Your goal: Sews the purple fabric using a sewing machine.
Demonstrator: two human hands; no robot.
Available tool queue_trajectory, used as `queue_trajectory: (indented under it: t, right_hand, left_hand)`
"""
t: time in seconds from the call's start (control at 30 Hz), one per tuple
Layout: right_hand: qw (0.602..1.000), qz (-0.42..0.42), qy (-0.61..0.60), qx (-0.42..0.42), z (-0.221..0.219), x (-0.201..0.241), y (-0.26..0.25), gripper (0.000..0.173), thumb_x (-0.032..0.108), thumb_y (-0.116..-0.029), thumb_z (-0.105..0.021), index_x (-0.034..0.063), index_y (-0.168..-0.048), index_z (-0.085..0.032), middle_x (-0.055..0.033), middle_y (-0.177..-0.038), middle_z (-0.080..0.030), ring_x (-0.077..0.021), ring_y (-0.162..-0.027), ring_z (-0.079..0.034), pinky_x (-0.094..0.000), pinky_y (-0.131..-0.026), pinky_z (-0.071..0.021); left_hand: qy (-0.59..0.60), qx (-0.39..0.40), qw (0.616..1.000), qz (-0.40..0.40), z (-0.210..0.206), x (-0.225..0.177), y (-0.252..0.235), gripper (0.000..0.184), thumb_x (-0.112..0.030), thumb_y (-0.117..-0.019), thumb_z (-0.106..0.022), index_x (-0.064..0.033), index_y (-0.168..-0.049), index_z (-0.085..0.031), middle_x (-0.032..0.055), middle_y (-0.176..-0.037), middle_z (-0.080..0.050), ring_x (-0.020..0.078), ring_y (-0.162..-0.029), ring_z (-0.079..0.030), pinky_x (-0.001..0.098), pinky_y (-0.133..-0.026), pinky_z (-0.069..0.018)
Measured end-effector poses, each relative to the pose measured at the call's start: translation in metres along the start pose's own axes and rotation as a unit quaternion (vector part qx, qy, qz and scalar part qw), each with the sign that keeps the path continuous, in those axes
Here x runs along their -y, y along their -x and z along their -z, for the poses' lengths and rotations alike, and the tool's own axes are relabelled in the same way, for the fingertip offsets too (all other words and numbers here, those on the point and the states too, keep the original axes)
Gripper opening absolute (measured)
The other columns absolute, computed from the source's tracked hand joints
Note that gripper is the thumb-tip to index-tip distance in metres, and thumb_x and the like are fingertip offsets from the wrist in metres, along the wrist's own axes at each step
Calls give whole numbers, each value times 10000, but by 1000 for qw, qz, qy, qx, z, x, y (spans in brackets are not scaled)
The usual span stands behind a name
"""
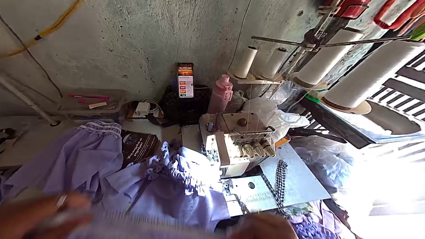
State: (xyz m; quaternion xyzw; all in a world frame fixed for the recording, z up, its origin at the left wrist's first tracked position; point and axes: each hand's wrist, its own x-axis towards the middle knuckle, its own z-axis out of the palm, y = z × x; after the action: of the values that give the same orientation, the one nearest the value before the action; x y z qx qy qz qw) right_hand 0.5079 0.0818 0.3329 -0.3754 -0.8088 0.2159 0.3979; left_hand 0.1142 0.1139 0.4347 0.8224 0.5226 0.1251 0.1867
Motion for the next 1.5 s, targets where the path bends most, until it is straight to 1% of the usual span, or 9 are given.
queue_trajectory:
  t: [0.13,0.2,0.33,0.5,0.6,0.77,1.13,1.3,1.5]
  right_hand:
    - [929,-16,235,-284,-71,-85,-48,221,275,-821,-747,91,-713,-688,-30,-648,-635,-126,-556,-608,-275,-483,-482]
    - [917,-57,223,-327,-98,-115,-49,212,238,-794,-742,35,-741,-711,-73,-700,-680,-158,-601,-665,-311,-528,-540]
    - [932,-85,141,-324,-106,-116,-22,226,273,-882,-732,60,-813,-708,-41,-760,-639,-66,-678,-617,-172,-614,-513]
    - [963,-73,31,-258,-94,-107,-5,154,264,-886,-774,118,-850,-738,-67,-1123,-675,12,-940,-642,-107,-775,-535]
    - [974,-74,-45,-211,-85,-105,-16,153,225,-897,-771,80,-861,-737,-95,-1201,-686,-6,-978,-665,-134,-815,-554]
    - [971,-100,-156,-154,-74,-104,-25,177,209,-909,-757,38,-869,-732,-8,-879,-691,49,-757,-586,-93,-683,-481]
    - [950,-146,-135,-242,-79,-102,-30,172,168,-855,-789,60,-835,-656,50,-757,-672,85,-627,-542,-78,-574,-441]
    - [936,-224,-218,-160,-61,-95,-35,300,149,-891,-743,11,-1145,-662,110,-744,-650,86,-562,-510,-95,-516,-431]
    - [977,-148,-69,-136,-57,-99,-30,215,218,-952,-687,28,-859,-728,-4,-784,-679,50,-698,-583,-96,-647,-468]
  left_hand:
    - [-118,-264,945,-152,-91,19,-120,322,-328,-963,-597,-64,-1071,-747,189,-1117,-710,433,-1060,-664,671,-894,-466]
    - [9,-242,949,-203,-156,-6,-161,263,-255,-985,-581,-61,-1075,-735,123,-1196,-709,316,-1168,-644,533,-1019,-463]
    - [-15,-328,929,-173,-244,-32,-167,325,-236,-955,-503,-49,-785,-709,112,-892,-736,293,-943,-703,432,-872,-540]
    - [-8,-215,958,-189,-214,-31,-152,268,-241,-937,-543,-46,-856,-709,109,-1068,-751,268,-962,-725,391,-823,-584]
    - [-26,-123,966,-226,-190,-32,-168,174,-189,-846,-660,-31,-860,-732,112,-833,-693,269,-774,-710,399,-696,-587]
    - [-28,-92,966,-238,-179,-39,-174,153,-208,-867,-653,-63,-859,-703,77,-782,-676,213,-722,-690,342,-659,-567]
    - [42,-81,967,-238,-180,-30,-170,336,-388,-912,-618,-75,-843,-721,54,-791,-672,151,-737,-652,273,-674,-527]
    - [16,-123,961,-245,-182,-34,-167,271,-320,-908,-598,-93,-798,-697,51,-787,-659,174,-761,-649,281,-691,-515]
    - [26,-127,963,-238,-184,-35,-163,332,-370,-968,-543,-118,-819,-700,27,-795,-667,172,-786,-635,298,-712,-500]
